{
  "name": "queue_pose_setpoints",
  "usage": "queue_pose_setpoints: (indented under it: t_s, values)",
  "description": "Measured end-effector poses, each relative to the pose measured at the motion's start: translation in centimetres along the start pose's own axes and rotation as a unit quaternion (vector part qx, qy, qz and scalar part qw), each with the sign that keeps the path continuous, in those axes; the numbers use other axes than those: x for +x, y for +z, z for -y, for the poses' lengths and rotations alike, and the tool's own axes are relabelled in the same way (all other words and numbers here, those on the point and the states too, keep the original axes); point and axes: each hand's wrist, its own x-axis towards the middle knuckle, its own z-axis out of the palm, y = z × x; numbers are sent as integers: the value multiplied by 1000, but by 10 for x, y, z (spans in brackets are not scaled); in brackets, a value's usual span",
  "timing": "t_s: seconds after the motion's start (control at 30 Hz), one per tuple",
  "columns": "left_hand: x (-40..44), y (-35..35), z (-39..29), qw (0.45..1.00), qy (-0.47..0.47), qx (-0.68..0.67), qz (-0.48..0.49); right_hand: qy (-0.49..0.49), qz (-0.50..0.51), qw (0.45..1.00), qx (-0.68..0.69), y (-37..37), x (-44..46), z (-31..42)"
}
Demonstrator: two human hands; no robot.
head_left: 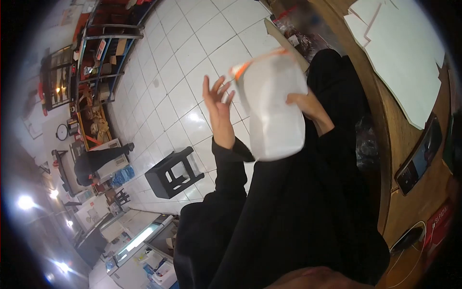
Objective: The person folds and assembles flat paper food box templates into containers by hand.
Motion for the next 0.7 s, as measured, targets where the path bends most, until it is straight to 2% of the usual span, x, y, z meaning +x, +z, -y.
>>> queue_pose_setpoints:
  t_s: [0.03, 0.07, 0.1, 0.13, 0.17, 0.2, 0.27, 0.33, 0.37, 0.4, 0.43, 0.47, 0.5, 0.53, 0.6, 0.63, 0.67, 0.7]
  values:
    - [6, 0, 0, 989, -66, -129, -12, -2, 5, 1000, -3, 5, -3, -2]
    - [8, 0, 0, 989, -62, -130, -14, -36, 53, 996, -60, 9, -7, -7]
    - [9, 4, 2, 998, -35, -43, 2, -71, 98, 986, -118, 12, -11, -8]
    - [9, 7, 3, 999, -9, 44, 18, -73, 96, 985, -121, 15, -19, -1]
    - [6, 6, 6, 999, -48, -3, 15, -173, 115, 977, -51, 16, -28, 9]
    - [4, 10, 8, 999, -48, -8, 18, -270, 132, 954, 19, 18, -36, 19]
    - [-3, 22, 13, 991, -28, 129, -8, -260, 108, 958, 64, 15, -45, 31]
    - [-12, 40, 7, 990, -22, 139, 13, -254, 178, 938, 152, 11, -54, 48]
    - [-17, 48, 6, 991, 14, 135, 15, -271, 105, 942, 170, 22, -62, 52]
    - [-19, 54, 3, 990, 50, 131, 16, -270, 103, 943, 166, 18, -65, 52]
    - [-19, 56, 1, 991, 49, 127, 16, -267, -1, 964, 16, 14, -67, 51]
    - [-19, 55, -2, 983, 48, 173, 47, -255, -105, 952, -133, 12, -68, 50]
    - [-17, 56, -5, 972, 48, 218, 78, -350, -221, 867, -277, 17, -65, 46]
    - [-16, 59, -9, 972, 49, 217, 76, -351, -220, 866, -279, 18, -64, 47]
    - [-14, 64, -15, 965, 113, 224, 73, -331, -263, 847, -322, 22, -64, 52]
    - [-11, 63, -12, 965, 114, 225, 71, -373, -258, 842, -291, 23, -63, 53]
    - [-6, 62, -4, 969, 118, 214, 32, -374, -257, 842, -291, 26, -66, 56]
    - [-1, 62, -2, 972, 123, 201, -7, -318, -215, 896, -224, 30, -70, 61]
